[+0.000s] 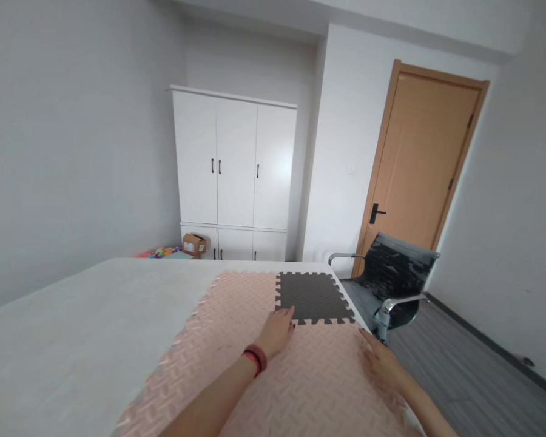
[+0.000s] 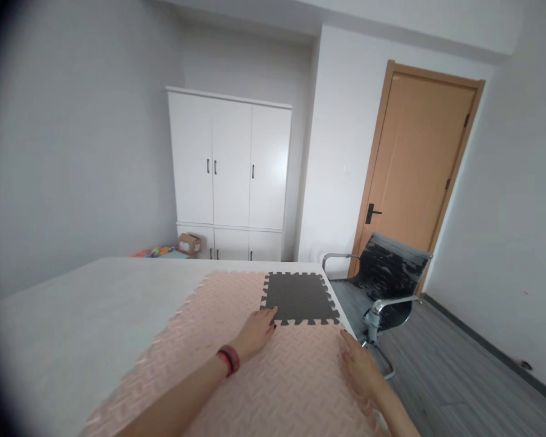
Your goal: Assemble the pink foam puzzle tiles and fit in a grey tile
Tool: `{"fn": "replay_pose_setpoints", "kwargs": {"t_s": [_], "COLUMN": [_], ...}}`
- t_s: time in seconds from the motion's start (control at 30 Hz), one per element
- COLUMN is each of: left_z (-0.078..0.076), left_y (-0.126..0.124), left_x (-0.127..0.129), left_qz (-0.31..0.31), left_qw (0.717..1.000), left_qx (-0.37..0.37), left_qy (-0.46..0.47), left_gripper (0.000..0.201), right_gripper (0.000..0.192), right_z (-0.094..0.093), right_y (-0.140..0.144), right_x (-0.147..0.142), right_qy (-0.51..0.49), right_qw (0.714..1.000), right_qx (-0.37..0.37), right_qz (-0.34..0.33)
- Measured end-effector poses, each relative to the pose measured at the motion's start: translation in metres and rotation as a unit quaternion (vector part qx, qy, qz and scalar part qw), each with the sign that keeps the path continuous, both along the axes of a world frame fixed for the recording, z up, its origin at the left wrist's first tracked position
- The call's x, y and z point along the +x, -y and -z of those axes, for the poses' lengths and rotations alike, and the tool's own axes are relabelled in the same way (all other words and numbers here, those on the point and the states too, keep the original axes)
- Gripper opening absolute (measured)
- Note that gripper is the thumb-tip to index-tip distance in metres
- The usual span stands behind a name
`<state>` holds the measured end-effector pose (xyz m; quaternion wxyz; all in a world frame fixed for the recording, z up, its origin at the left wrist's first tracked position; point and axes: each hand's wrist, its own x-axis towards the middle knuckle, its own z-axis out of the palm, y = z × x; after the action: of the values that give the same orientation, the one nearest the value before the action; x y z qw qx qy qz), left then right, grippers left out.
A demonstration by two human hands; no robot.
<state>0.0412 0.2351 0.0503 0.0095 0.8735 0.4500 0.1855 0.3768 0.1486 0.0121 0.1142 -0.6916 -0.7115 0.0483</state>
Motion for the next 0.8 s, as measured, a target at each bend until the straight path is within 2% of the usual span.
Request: {"fn": "replay_pose_setpoints", "kwargs": {"t_s": [0.1, 0.17, 0.23, 0.37, 0.5, 0.57, 0.67, 0.73, 0.8], "left_z": [0.012, 0.016, 0.015, 0.001, -0.020, -0.028, -0.027, -0.018, 0.000], "left_y": [0.005, 0.008, 0.008, 0.004, 0.011, 0.031, 0.085, 0.128, 0.166], "left_x": [-0.041, -0.049, -0.046, -0.033, -0.042, -0.054, -0.078, -0.093, -0.104], "left_qz": [0.013, 0.025, 0.019, 0.003, 0.017, -0.004, -0.058, -0.074, -0.064], "left_qw": [0.999, 0.998, 0.998, 0.997, 0.993, 0.992, 0.988, 0.983, 0.977], "left_qx": [-0.027, -0.039, -0.039, -0.051, -0.088, -0.093, -0.108, -0.136, -0.166], "left_qy": [-0.019, -0.033, -0.041, -0.056, -0.079, -0.085, -0.092, -0.103, -0.121], "left_gripper": [0.041, 0.041, 0.040, 0.032, 0.031, 0.035, 0.055, 0.066, 0.067], "right_gripper": [0.060, 0.057, 0.056, 0.058, 0.056, 0.056, 0.058, 0.059, 0.062], "right_z": [0.011, 0.019, 0.023, 0.018, 0.006, 0.007, 0.020, 0.036, 0.052], "right_y": [0.021, 0.031, 0.039, 0.041, 0.046, 0.061, 0.105, 0.142, 0.175], "right_x": [0.009, 0.010, 0.008, 0.002, 0.002, 0.005, 0.016, 0.027, 0.037], "right_qy": [-0.007, -0.015, -0.028, -0.053, -0.055, -0.059, -0.139, -0.217, -0.286], "right_qw": [1.000, 0.998, 0.996, 0.995, 0.997, 0.997, 0.981, 0.958, 0.934], "right_qx": [-0.004, -0.017, -0.042, -0.051, -0.014, 0.015, 0.127, 0.164, 0.154], "right_qz": [0.029, 0.051, 0.069, 0.071, 0.057, 0.049, 0.051, 0.090, 0.149]}}
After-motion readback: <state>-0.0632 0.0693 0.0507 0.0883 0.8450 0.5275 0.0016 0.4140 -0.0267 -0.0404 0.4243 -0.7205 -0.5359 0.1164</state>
